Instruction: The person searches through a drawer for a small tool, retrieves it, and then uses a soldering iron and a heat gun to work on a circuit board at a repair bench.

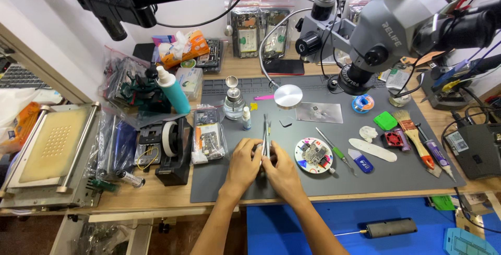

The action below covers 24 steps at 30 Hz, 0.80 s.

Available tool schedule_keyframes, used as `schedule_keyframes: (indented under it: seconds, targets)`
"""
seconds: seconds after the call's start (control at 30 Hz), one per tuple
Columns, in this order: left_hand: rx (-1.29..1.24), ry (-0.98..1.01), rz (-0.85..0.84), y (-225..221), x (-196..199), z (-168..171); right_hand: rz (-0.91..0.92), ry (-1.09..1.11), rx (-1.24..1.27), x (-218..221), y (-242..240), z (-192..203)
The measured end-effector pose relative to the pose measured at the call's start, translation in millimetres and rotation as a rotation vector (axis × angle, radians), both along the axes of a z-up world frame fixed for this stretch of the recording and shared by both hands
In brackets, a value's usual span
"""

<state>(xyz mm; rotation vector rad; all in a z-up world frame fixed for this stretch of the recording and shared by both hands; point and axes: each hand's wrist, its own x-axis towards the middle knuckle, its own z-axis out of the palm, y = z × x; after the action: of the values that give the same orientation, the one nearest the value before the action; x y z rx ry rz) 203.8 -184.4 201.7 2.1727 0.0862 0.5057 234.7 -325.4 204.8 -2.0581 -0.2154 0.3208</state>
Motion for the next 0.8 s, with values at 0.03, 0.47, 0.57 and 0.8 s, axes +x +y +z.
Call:
schedule_keyframes:
  seconds: [0.03,0.47,0.57,0.8]
  targets:
    - [0.004,-0.004,-0.004,1.3,5.1,-7.4,-0.004,-0.004,0.004,3.9,-1.2,-10.2]
    - [0.159,0.103,0.104,-6.0,42.3,-41.2,0.156,-0.327,-0.136,29.0,-17.1,-8.8]
    - [0.229,0.101,0.17,-11.8,48.2,-49.3,0.181,-0.323,-0.136,32.2,-20.9,-7.5]
    - [0.384,0.042,0.337,-25.6,49.3,-53.4,0.174,-0.372,-0.121,38.2,-42.6,10.0]
